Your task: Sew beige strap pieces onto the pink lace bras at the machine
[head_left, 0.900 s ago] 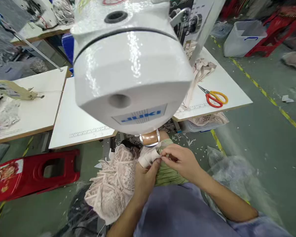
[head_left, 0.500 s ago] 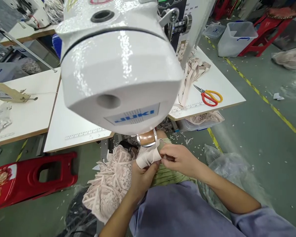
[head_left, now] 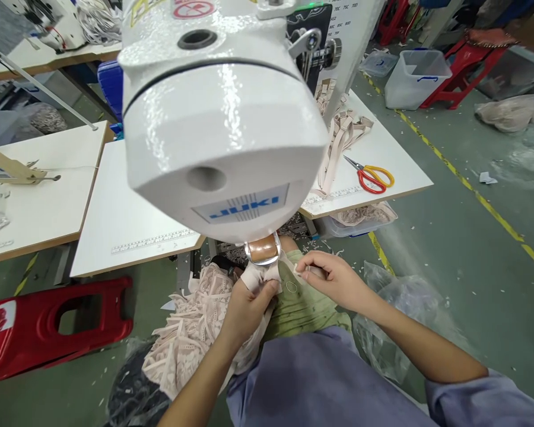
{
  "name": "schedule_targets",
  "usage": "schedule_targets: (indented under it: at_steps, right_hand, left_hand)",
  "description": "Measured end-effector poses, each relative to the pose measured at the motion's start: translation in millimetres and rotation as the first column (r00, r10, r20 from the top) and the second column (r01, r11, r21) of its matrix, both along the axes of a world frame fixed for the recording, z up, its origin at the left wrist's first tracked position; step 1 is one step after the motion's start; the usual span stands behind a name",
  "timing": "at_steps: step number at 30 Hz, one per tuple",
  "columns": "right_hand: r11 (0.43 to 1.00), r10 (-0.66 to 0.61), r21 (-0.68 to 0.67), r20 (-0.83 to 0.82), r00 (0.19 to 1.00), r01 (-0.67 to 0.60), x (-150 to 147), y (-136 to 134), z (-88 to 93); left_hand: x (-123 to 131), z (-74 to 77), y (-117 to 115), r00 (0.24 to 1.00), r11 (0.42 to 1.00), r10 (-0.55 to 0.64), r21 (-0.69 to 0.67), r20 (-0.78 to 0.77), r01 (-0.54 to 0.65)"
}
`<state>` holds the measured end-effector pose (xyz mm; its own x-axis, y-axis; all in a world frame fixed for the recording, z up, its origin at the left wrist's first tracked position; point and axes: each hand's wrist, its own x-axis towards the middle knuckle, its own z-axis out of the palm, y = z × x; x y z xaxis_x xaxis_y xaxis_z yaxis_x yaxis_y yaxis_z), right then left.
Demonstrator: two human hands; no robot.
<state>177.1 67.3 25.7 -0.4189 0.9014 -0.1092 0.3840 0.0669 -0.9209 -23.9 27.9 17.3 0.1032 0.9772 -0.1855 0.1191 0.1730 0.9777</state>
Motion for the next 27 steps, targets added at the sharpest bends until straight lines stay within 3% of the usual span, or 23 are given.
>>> schedule_targets:
  at_steps: [6,15,22,27]
  right_hand:
    - [0.997,0.044,-0.072,0.102,0.994,-0.036,6.5,-4.8,-0.1]
    - [0.987,0.143,0.043,0.224,0.964,-0.156,-2.5,-2.9,15.9]
    - [0.984,0.171,0.013,0.23,0.958,-0.179,-2.9,4.5,21.0]
    - [0.975,0.223,-0.041,0.114,0.968,-0.219,-3.0,12.4,13.3]
  left_hand:
    - [-1.5,10.9,3.7,0.997,0.996,-0.072,-0.049,-0.031,0.07]
    - [11.8,31.9,-4.0,0.991,0.995,-0.093,0.018,-0.096,0.095]
    - [10.6,28.3,2.7,0.992,0.992,-0.114,-0.058,-0.055,0.11]
    - [5.2,24.8,10.2,0.997,0.981,-0.078,-0.177,-0.022,0.073]
